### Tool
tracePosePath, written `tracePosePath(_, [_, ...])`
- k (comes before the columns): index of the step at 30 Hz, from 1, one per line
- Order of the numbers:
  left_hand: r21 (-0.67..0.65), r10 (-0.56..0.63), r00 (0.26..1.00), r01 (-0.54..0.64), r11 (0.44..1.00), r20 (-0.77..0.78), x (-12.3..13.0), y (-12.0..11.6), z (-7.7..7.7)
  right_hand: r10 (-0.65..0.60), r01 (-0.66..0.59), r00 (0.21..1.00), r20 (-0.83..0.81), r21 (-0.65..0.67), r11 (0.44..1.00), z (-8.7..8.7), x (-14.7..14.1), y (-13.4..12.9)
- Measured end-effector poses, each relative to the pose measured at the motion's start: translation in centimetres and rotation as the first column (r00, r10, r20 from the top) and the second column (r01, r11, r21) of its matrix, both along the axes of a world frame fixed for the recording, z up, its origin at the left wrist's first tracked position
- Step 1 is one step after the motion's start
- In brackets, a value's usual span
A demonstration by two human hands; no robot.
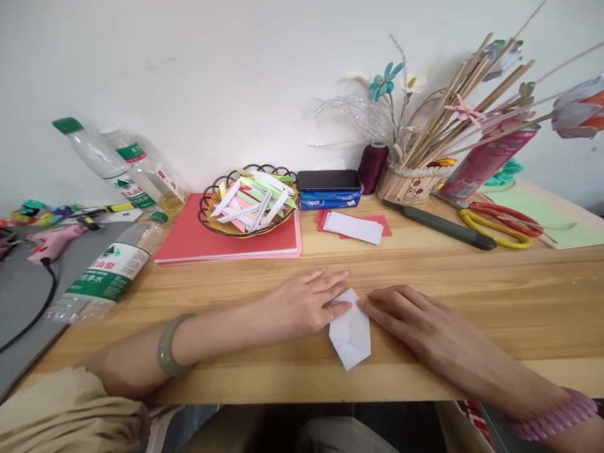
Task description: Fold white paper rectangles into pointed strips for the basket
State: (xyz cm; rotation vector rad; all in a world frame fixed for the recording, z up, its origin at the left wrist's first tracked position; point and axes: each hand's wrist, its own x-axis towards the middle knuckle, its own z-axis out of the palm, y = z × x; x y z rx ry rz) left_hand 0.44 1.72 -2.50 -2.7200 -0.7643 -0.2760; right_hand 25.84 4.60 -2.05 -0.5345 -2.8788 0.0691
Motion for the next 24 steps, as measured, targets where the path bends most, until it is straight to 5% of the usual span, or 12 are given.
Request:
tracePosePath(8, [-0.035,-0.016,0.999,0.017,0.999,0.031,0.1,0.1,0.5,-0.047,0.03,0.995,-0.092,-0.181,0.983,1.4,0.5,-0.5])
tracePosePath(18, [-0.253,-0.046,0.998,0.056,0.966,0.044,-1.0,1.4,0.6,-0.05,0.008,0.976,-0.212,-0.193,0.981,1.0,-3.1,0.4])
tracePosePath(24, [-0.135,0.084,0.928,-0.037,0.99,0.364,-0.6,0.5,0.7,0.005,0.008,0.994,-0.113,0.114,0.994,1.0,-3.2,0.0])
